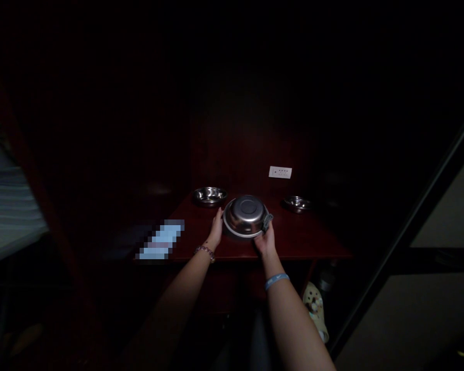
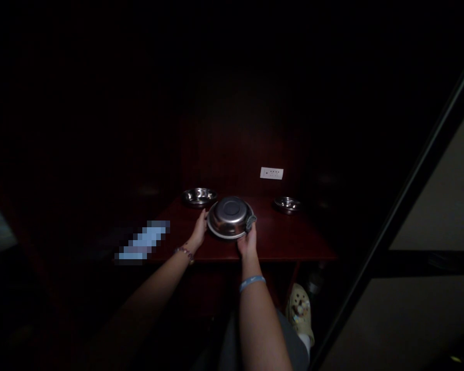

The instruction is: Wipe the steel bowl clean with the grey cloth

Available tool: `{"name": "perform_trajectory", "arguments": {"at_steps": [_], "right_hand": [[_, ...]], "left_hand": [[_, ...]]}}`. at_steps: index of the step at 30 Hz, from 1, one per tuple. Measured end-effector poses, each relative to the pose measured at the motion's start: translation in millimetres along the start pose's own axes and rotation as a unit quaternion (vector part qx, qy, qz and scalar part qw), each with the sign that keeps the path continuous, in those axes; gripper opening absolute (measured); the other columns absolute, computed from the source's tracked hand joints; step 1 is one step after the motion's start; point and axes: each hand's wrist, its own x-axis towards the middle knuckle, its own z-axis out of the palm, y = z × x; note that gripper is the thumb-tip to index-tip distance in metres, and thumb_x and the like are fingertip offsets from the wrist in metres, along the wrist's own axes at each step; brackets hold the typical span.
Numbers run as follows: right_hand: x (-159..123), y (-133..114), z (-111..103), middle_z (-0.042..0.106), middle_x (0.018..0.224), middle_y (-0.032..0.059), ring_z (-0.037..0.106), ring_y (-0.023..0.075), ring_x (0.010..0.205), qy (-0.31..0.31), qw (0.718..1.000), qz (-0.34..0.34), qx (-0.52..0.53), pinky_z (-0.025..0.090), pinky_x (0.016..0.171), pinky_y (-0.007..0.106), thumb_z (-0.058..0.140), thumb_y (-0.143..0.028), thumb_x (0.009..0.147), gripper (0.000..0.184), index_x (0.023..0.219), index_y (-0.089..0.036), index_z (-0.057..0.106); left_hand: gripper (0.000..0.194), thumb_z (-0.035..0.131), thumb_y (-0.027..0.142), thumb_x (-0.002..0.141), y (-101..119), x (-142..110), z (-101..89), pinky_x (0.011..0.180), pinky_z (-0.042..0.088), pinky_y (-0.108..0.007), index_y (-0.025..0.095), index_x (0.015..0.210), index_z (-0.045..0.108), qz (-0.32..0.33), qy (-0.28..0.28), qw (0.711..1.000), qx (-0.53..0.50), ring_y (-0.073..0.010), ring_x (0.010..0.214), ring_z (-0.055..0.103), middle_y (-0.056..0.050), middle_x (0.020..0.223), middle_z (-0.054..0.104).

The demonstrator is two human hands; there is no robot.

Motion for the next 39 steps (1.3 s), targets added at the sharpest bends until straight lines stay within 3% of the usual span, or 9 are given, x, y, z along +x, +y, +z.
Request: {"name": "perform_trajectory", "arguments": {"at_steps": [4,10,14,21,27,39], "right_hand": [[0,3,1,0.076,0.095,0.0008,0.071,0.0115,0.092,-0.001,1.000,-0.022,-0.021,0.054,0.096,0.030,0.047,-0.038,0.093,0.028,0.099,-0.021,0.069],[1,5,0,0.077,0.090,-0.0018,0.072,0.0104,0.084,0.003,1.000,0.005,-0.009,0.055,0.092,0.027,0.048,-0.033,0.094,0.025,0.098,-0.020,0.069],[1,4,0,0.077,0.091,-0.0011,0.072,0.0105,0.083,0.005,1.000,0.012,-0.007,0.055,0.092,0.026,0.047,-0.035,0.094,0.027,0.099,-0.019,0.069],[0,5,2,0.077,0.094,0.0018,0.072,0.0135,0.085,-0.002,0.999,0.016,-0.049,0.054,0.097,0.032,0.051,-0.041,0.091,0.029,0.097,-0.020,0.070],[0,-1,1,0.077,0.089,0.0016,0.072,0.0158,0.083,0.033,0.998,0.036,-0.030,0.057,0.090,0.036,0.051,-0.042,0.089,0.028,0.096,-0.021,0.069],[2,-2,2,0.078,0.086,0.0011,0.072,0.0155,0.081,0.038,0.999,0.036,-0.009,0.059,0.084,0.034,0.051,-0.038,0.090,0.028,0.089,-0.020,0.072]], "left_hand": [[0.055,0.050,0.066,0.082,0,-1,-1.1,0.075,0.050,-0.033,0.015,0.095,0.067,-0.032,0.017,0.999,0.017,-0.0231,0.087,0.067,-0.010,0.084,0.073],[0.036,0.063,0.049,0.078,-7,2,-0.9,0.086,0.047,-0.032,0.016,0.092,0.066,0.055,0.013,0.998,0.009,-0.0207,0.097,0.063,-0.009,0.101,0.071],[0.027,0.061,0.044,0.079,-9,2,-3.1,0.074,0.048,-0.028,0.017,0.083,0.065,0.048,0.010,0.998,0.037,-0.0170,0.077,0.062,-0.005,0.083,0.069],[0.024,0.060,0.040,0.079,-3,1,-1.2,0.086,0.047,-0.033,0.017,0.082,0.067,0.063,0.045,0.997,0.018,-0.0191,0.087,0.063,-0.006,0.089,0.072],[0.027,0.062,0.040,0.076,2,-3,1.9,0.089,0.048,-0.035,0.015,0.082,0.070,0.033,0.024,0.999,-0.004,-0.0203,0.089,0.064,-0.007,0.090,0.074],[0.042,0.064,0.055,0.075,7,-7,4.4,0.088,0.048,-0.038,0.014,0.084,0.070,0.019,0.014,1.000,-0.010,-0.0247,0.092,0.065,-0.010,0.089,0.074]]}}
